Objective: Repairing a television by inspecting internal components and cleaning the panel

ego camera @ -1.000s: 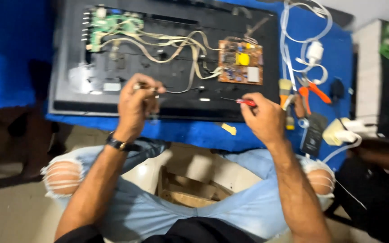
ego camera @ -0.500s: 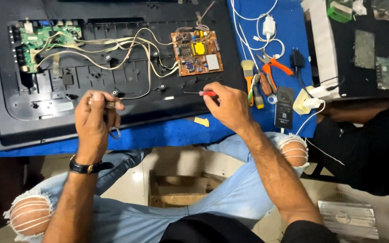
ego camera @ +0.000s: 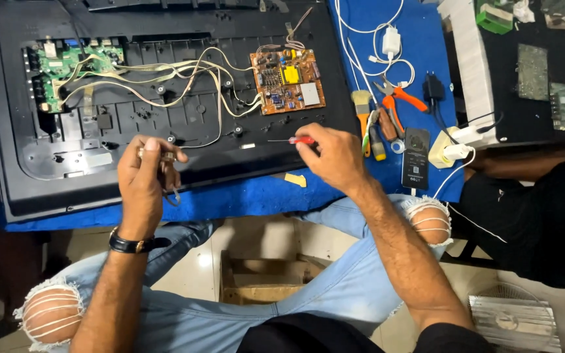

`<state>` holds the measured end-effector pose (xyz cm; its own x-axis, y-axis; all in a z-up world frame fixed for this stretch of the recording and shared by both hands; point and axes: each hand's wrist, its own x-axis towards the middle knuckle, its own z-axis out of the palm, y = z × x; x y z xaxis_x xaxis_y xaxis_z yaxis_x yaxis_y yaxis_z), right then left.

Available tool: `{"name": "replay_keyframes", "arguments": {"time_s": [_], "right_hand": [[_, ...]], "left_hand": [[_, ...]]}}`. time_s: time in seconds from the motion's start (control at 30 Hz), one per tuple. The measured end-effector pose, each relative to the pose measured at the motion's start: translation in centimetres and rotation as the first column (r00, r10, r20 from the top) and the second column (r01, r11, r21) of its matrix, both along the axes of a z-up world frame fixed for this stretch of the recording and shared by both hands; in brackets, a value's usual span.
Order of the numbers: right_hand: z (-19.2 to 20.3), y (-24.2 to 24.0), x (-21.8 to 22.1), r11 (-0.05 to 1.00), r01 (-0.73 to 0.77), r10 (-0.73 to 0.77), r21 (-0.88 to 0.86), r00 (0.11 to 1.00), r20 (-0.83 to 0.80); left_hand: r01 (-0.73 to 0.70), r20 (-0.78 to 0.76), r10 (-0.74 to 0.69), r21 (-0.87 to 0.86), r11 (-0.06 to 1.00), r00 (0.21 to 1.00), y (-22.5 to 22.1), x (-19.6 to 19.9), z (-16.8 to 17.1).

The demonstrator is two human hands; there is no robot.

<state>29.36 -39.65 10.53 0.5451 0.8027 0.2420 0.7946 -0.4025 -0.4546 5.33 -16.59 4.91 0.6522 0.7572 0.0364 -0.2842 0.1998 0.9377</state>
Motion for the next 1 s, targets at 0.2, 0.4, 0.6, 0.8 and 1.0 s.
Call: {"name": "replay_keyframes", "arguments": {"time_s": [0.2, 0.4, 0.6, 0.8, 1.0], "right_hand": [[2.5, -1.2, 2.7, 0.996, 0.089, -0.088, -0.009, 0.994, 0.06], [0.7, -2.8, 5.4, 0.925, 0.378, -0.379, 0.03, 0.925, 0.031], [-0.1, -2.3, 5.5, 0.914, 0.406, -0.405, -0.027, 0.914, 0.022], [-3.0, -1.6, 6.5, 0.944, 0.319, -0.304, -0.081, 0.94, 0.151], [-2.7, 0.2, 4.9, 0.973, 0.229, -0.227, -0.039, 0.895, -0.384]], "left_hand": [[-0.046, -0.12, 0.058, 0.1, 0.994, 0.991, 0.3, 0.0, -0.1], [0.023, -0.318, 0.052, 0.225, 0.974, 0.947, -0.2, -0.2, 0.9], [0.17, -0.479, 0.141, 0.548, 0.819, 0.866, -0.1, -0.7, 2.4], [0.288, -0.561, 0.169, 0.633, 0.718, 0.81, 0.0, -0.7, 2.0], [0.347, -0.607, 0.192, 0.654, 0.673, 0.771, 0.1, -0.6, 1.2]]}}
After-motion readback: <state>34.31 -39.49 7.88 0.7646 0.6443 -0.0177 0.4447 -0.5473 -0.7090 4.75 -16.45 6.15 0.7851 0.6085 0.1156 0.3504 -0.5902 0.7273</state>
